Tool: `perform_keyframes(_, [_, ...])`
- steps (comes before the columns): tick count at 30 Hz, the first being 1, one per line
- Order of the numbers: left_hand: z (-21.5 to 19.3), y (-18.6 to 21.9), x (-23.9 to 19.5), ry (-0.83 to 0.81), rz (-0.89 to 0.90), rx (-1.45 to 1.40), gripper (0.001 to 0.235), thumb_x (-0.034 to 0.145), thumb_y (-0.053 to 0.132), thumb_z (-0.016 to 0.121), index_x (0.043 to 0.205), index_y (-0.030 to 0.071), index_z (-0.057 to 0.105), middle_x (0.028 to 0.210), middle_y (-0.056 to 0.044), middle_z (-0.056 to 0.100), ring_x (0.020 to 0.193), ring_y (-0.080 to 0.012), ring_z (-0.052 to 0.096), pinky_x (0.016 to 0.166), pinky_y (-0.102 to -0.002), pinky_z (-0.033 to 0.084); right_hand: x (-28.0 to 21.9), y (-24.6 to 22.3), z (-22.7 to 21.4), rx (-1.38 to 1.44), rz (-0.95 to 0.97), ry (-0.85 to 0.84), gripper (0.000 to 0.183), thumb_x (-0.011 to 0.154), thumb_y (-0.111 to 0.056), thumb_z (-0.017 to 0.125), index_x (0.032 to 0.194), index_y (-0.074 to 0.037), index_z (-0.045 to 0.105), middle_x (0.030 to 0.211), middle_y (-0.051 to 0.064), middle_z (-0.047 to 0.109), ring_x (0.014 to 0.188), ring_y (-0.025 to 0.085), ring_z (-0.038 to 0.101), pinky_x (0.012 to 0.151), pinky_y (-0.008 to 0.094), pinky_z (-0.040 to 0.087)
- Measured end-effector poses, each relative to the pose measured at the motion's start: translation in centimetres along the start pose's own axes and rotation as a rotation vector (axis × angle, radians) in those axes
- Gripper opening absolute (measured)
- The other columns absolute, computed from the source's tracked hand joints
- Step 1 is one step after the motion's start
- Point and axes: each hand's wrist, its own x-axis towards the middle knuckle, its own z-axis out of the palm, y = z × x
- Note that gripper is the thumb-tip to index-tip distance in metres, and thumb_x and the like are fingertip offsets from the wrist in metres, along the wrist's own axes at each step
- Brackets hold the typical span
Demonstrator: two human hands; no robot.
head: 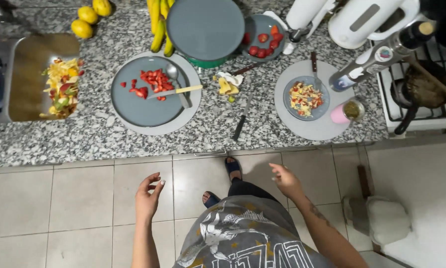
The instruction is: The person cuts strawberries into small pieces on a gray plate using a knife. They occasionally pick up a strawberry, remove the green top, and continue cutting. A fork is used to mix the strawberries with a yellow mixture on another plate.
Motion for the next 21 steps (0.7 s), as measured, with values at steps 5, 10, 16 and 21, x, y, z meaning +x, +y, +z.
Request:
perform_keyframes(5, [4.5,5.4,1.4,-0.009,0.060,0.046,0.031,0.084,0.021,0.070,0.114,0.015,0.065,0.104,-0.010,0.067,0.093,-0.0279,0.062,0.079,-0.038,0.045,2.4,-7.0,-5.9,0.093,-0.329,0.347,0.010,0.086,-0.022,0.062,0.084,-0.020,0.072,0.076,0.004,0.066,0.073,0.024,0.064,0.066,0.032,0.050])
perform_keyframes(10, [8.3,9.0,1.3,0.009,0.062,0.020,0.033,0.083,0.021,0.070,0.114,0.015,0.065,0.101,-0.008,0.069,0.091,-0.0252,0.062,0.079,-0.036,0.042,9.6,-12.5,-15.1,0.212,-0.549,0.573,0.040,0.085,0.008,0.056,0.123,-0.004,0.055,0.099,0.018,0.064,0.095,0.034,0.060,0.076,0.041,0.050])
perform_keyframes(16, [11.4,10.7,1.1,0.080,-0.069,-0.098,0.030,0.083,0.023,0.064,0.112,0.017,0.064,0.103,0.002,0.066,0.083,-0.0146,0.058,0.074,-0.029,0.044,23.0,-17.0,-24.0,0.299,-0.589,0.653,0.038,0.085,0.005,0.053,0.120,-0.008,0.053,0.094,0.008,0.067,0.086,0.022,0.063,0.081,0.035,0.049])
perform_keyframes(21, [12.9,10.2,0.1,0.161,-0.156,-0.066,0.033,0.084,0.023,0.062,0.116,0.017,0.062,0.104,0.001,0.067,0.086,-0.0150,0.060,0.079,-0.030,0.046,31.9,-21.6,-25.9,-0.088,-0.501,0.278,0.037,0.085,0.003,0.046,0.116,-0.012,0.059,0.097,0.007,0.066,0.087,0.024,0.063,0.074,0.039,0.050])
